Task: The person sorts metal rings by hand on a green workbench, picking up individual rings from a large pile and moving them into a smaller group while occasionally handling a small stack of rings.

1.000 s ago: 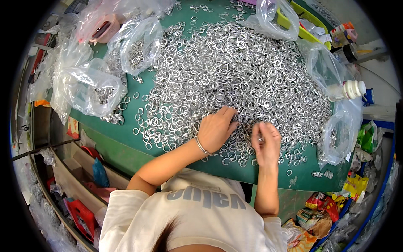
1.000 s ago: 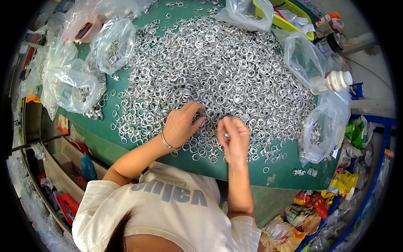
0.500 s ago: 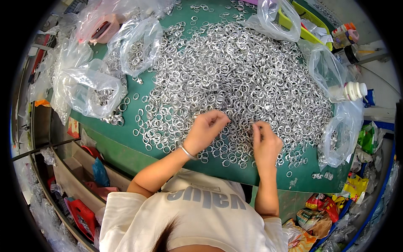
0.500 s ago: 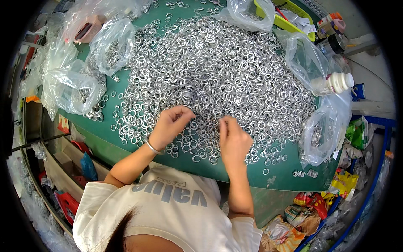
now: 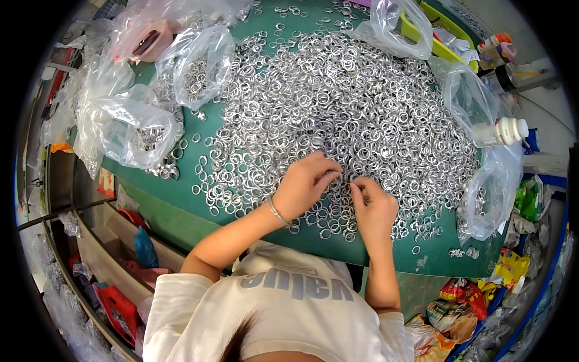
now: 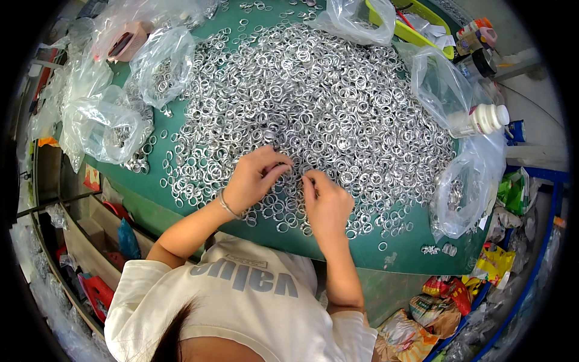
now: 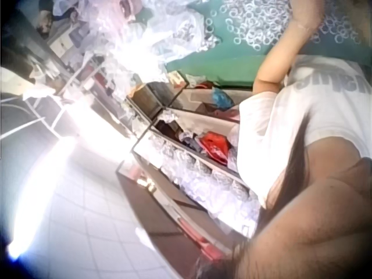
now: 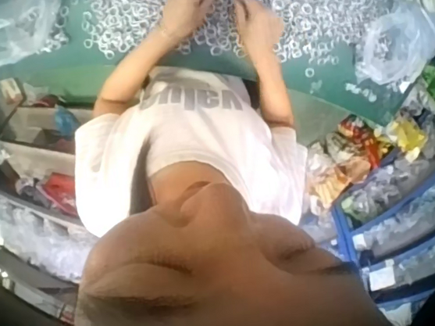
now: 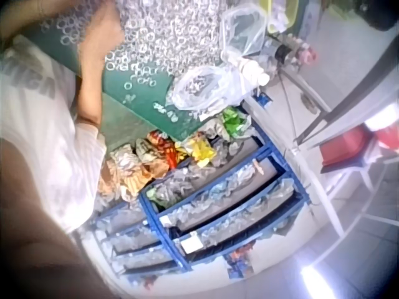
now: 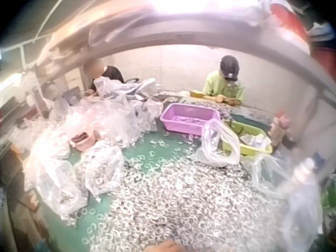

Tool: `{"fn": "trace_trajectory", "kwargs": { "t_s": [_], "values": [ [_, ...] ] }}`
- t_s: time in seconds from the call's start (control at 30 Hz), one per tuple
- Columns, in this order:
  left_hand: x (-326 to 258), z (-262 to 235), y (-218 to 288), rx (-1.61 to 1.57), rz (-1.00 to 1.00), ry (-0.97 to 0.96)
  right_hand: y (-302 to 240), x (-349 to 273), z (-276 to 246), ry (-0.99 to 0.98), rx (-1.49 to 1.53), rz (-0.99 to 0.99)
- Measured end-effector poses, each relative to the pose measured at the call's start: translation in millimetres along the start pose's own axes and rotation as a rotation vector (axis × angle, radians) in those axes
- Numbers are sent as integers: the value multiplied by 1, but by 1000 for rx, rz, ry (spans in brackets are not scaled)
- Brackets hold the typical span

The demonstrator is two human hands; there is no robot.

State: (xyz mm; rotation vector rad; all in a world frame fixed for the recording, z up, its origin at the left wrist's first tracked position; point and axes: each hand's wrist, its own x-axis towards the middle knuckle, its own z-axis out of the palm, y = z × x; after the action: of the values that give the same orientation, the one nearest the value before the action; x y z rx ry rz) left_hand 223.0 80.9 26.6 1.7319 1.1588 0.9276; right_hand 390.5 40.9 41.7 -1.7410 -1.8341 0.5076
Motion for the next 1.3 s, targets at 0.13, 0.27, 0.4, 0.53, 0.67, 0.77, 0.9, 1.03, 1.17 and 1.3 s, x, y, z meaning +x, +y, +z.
{"fn": "trace_trajectory", "kwargs": {
  "t_s": [0.13,0.27,0.4,0.53,0.67,0.77,0.9,1.03,1.17,1.3],
  "values": [
    [-9,-20,0,-1050,-637,-157,12,-11,-8,-86,1351,333],
    [-14,-23,8,-1145,-674,-96,5,-1,-16,-100,1788,458],
    [-21,-13,-10,-672,-521,29,-1,7,7,95,528,181],
    [-15,6,5,215,-83,153,-9,9,29,105,-142,-114],
    [-9,0,12,219,-192,37,-5,7,16,52,370,107],
    [-12,-3,9,136,-255,13,5,0,-12,-120,1418,467],
    [-12,6,8,396,-46,48,21,-3,-14,-97,1975,621],
    [-7,9,5,532,-64,-22,12,-13,-14,-131,1569,687],
    [-11,-2,3,478,-53,-3,21,-25,-18,-115,1595,435],
    [-14,0,8,419,24,36,18,-24,-24,-76,1587,514]
  ]
}}
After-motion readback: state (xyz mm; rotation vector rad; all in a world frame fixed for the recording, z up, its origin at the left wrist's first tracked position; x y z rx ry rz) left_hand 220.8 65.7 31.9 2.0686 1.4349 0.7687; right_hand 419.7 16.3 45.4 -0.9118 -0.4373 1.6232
